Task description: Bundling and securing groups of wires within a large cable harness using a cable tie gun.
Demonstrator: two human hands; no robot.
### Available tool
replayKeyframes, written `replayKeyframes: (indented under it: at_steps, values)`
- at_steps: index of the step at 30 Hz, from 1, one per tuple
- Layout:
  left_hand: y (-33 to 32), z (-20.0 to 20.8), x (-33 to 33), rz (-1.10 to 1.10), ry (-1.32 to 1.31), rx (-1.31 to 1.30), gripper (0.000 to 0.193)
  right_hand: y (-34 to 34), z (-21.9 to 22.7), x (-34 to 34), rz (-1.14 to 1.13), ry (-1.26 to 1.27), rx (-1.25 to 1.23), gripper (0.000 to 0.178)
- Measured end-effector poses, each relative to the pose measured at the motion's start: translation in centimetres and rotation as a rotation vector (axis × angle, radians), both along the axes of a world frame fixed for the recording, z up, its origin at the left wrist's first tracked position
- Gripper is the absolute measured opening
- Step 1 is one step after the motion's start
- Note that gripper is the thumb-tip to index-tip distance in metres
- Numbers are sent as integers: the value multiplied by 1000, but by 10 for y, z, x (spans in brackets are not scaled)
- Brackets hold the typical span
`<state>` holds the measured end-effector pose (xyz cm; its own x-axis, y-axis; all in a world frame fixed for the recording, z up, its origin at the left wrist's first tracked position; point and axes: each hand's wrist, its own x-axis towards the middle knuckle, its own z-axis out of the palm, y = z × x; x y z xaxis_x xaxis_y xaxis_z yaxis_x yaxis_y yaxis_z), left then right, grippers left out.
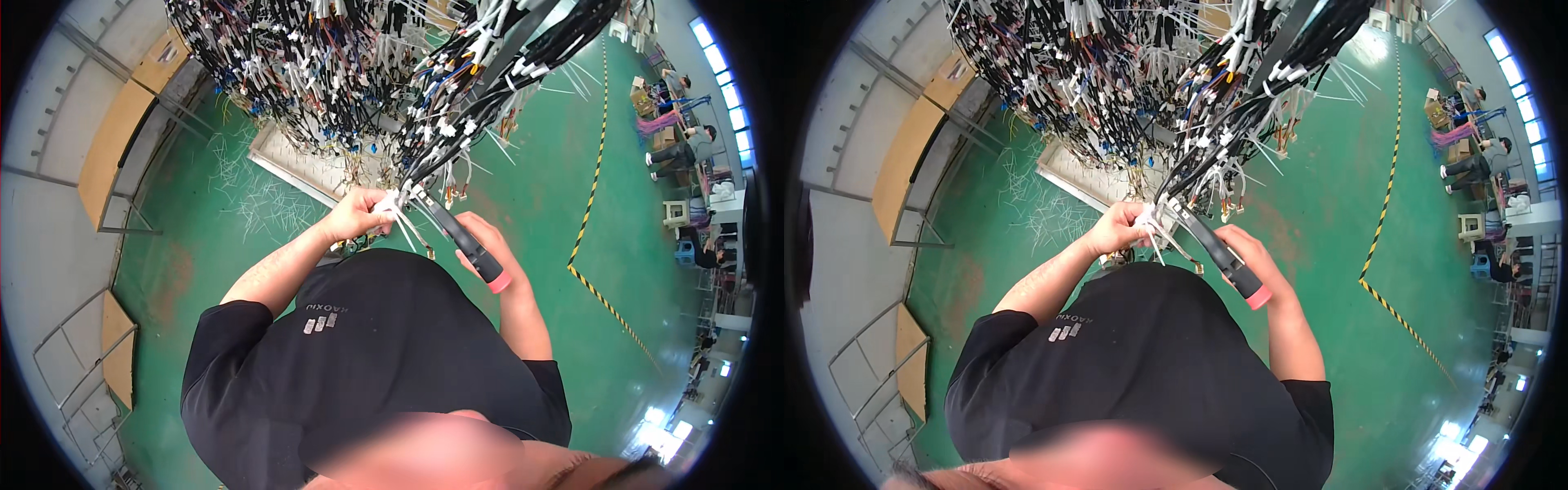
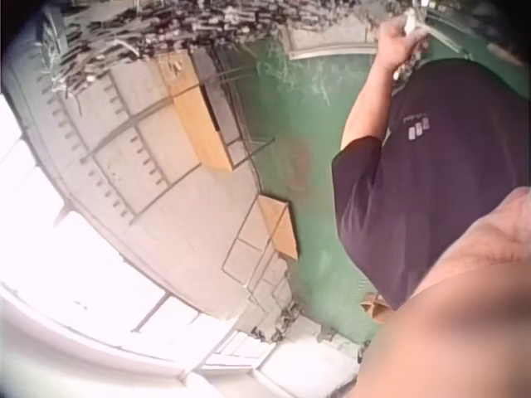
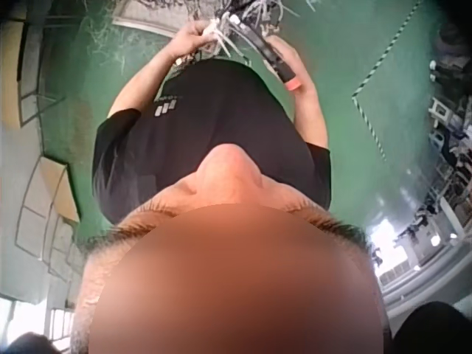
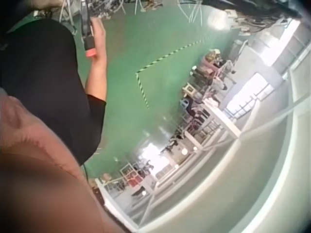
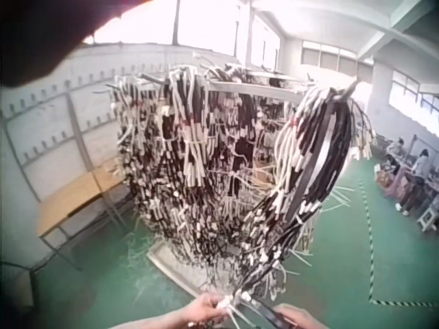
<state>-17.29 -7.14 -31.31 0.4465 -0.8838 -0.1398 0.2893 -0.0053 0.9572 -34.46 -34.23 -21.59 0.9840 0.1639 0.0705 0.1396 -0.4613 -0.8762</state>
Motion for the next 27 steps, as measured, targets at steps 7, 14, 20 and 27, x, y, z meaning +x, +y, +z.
replayKeyframes:
  at_steps: [7, 14, 20, 27]
  values:
    - [15, 21, 16, -78, -16, 39, 16, 13, 8, 5, -75, 33, -77, 40]
    - [30, 43, 44, -202, 15, -8, 18, 35, 26, 18, -13, 137, 14, 45]
    - [36, 43, 55, -254, 75, -67, 18, 61, 4, -1, -193, 130, 345, 51]
    - [42, 60, 67, -323, -8, -23, 21, 98, 26, 6, -224, 104, 260, 55]
